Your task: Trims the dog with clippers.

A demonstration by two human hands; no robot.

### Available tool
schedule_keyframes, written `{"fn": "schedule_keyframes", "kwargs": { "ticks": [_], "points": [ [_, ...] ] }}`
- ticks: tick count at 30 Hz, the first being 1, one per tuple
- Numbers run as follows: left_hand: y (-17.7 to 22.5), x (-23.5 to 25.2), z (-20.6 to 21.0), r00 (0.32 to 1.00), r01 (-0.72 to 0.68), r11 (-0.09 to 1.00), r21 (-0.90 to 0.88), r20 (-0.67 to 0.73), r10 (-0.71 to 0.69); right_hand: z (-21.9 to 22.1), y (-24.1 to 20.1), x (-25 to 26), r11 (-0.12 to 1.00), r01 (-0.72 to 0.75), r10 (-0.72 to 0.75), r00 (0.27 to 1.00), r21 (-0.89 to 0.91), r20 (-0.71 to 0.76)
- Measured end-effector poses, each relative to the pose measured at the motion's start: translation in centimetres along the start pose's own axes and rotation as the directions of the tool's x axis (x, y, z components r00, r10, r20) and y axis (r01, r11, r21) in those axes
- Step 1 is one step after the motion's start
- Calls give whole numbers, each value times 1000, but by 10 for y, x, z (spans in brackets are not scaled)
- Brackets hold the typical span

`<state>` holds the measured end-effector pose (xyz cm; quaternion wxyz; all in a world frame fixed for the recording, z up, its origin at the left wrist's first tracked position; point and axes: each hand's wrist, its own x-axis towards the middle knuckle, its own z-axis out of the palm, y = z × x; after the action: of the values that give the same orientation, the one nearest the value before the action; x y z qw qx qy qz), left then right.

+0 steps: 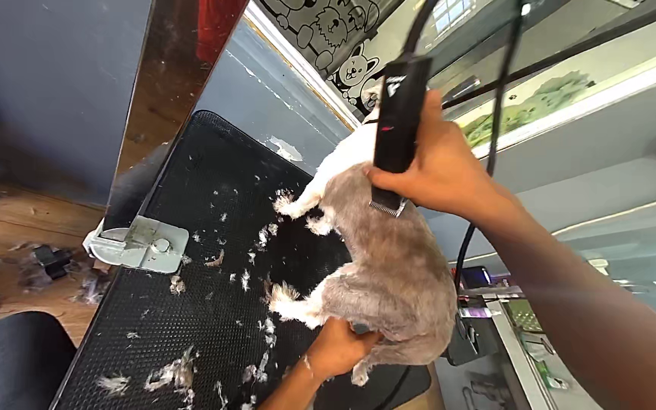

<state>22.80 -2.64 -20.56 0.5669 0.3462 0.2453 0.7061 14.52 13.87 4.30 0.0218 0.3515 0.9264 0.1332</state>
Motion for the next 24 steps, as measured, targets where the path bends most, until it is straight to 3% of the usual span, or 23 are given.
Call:
{"fn": "schedule_keyframes", "kwargs": {
  "ticks": [7,13,16,19,22,24],
  "points": [
    [-2,0,-2,999,18,1000,3,33,-18,19,-24,0,992,26,7,967,-124,254],
    [-2,0,-2,999,32,999,31,43,-33,32,-50,-12,973,13,104,868,-232,486],
    [-4,-2,0,999,-8,1000,27,35,7,38,-55,-19,982,-12,110,847,-189,520],
    [-2,-3,0,999,6,1000,31,37,-7,33,-52,-24,989,-133,148,900,-65,410],
    [-1,-3,-1,999,13,998,54,44,-16,19,-52,-38,978,-146,162,982,-147,100],
    [-1,-3,-2,998,25,998,51,49,-27,11,-54,-55,960,-160,142,986,-229,-90]
  ]
}}
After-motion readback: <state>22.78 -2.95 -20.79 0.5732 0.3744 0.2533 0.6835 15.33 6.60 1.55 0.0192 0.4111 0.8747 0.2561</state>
